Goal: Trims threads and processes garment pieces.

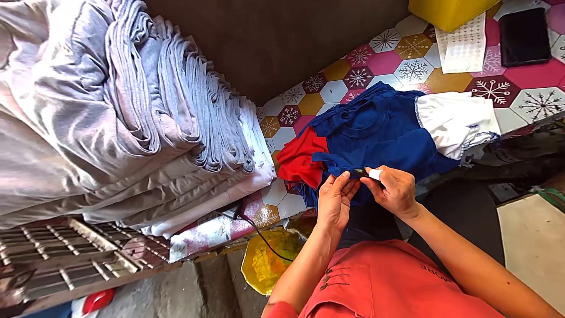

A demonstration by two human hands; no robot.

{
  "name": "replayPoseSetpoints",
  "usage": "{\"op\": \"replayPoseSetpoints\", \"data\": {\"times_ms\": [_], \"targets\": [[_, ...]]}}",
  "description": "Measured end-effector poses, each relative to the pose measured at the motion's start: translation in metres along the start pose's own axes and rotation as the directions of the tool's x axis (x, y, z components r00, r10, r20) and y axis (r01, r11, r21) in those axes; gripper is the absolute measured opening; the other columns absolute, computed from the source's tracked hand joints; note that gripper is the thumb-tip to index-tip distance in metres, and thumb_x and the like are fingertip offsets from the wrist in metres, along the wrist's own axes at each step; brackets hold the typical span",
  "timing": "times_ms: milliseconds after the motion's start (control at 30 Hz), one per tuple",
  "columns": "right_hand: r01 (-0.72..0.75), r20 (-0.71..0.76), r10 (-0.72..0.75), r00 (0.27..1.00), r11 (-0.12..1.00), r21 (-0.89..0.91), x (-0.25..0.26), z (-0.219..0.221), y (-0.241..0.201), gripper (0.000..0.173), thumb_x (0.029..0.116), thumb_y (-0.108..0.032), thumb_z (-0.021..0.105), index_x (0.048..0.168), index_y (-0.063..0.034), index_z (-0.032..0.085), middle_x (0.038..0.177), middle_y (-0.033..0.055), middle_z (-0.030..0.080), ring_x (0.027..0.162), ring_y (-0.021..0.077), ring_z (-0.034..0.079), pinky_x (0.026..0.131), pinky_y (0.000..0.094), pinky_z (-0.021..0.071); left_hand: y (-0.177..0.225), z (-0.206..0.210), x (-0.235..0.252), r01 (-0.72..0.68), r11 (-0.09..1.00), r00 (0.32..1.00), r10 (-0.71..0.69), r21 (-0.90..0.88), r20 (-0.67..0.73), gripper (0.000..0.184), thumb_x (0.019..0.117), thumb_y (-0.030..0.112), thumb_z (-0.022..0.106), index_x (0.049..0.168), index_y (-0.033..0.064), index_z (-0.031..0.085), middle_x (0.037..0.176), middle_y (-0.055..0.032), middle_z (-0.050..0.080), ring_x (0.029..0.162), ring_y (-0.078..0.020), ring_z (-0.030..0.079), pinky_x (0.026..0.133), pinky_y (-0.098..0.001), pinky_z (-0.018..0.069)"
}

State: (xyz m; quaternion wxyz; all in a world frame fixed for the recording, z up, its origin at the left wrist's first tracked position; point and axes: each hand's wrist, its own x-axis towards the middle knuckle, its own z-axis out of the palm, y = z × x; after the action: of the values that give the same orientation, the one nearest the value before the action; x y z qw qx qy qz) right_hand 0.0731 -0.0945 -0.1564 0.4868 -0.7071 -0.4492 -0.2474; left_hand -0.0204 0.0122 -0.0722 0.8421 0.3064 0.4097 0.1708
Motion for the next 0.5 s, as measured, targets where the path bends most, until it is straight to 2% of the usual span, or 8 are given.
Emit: {"op": "replayPoseSetpoints", "data": {"times_ms": [167,267,333,500], "targets": [[0.007,-0.002,-0.007,1.0,1.0,0.0,0.002,-0.002,0.0,0.031,0.1033,-0.022,0.06,0.083,-0.0008,0.069,0.071,0.0126,0.069,0.064,0.0196,0.067,0.056,0.0289,0.051,-0.001,0.001,0.0,-0.009,1.0,1.0,0.009,0.007,-0.003,0.011,0.1046,0.0,0.049,0.113,-0.001,0.057,0.091,-0.0118,0.073,0.082,-0.0187,0.075,0.082,-0.0308,0.062],[-0.068,0.02,0.067,0.998,0.995,0.068,0.004,-0.004,0.001,0.031,0.1031,-0.024,0.06,0.086,0.0013,0.068,0.072,0.013,0.069,0.065,0.0176,0.067,0.059,0.0269,0.0526,0.0,0.001,0.0,-0.023,1.0,1.0,0.023,0.013,0.003,0.012,0.1042,0.0,0.05,0.114,-0.0016,0.057,0.093,-0.0116,0.073,0.082,-0.0184,0.075,0.083,-0.0307,0.062],[-0.091,0.054,0.087,0.995,0.992,0.088,0.007,-0.007,0.002,0.033,0.1031,-0.027,0.06,0.088,0.0027,0.066,0.072,0.0133,0.066,0.064,0.018,0.064,0.057,0.0279,0.0511,-0.001,0.0,0.001,-0.037,0.999,0.999,0.037,0.02,0.012,0.012,0.1037,-0.001,0.051,0.114,-0.0023,0.057,0.093,-0.0117,0.073,0.082,-0.0182,0.074,0.083,-0.0306,0.062],[-0.043,0.08,0.039,0.996,0.998,0.044,0.011,-0.005,0.004,0.032,0.103,-0.023,0.06,0.082,0.0002,0.069,0.069,0.0118,0.067,0.062,0.0185,0.066,0.054,0.0291,0.0508,-0.006,-0.003,0.004,-0.058,0.998,0.998,0.058,0.021,0.026,0.012,0.1033,-0.003,0.051,0.115,-0.0028,0.056,0.093,-0.0119,0.072,0.082,-0.018,0.074,0.083,-0.0317,0.0622]]}}
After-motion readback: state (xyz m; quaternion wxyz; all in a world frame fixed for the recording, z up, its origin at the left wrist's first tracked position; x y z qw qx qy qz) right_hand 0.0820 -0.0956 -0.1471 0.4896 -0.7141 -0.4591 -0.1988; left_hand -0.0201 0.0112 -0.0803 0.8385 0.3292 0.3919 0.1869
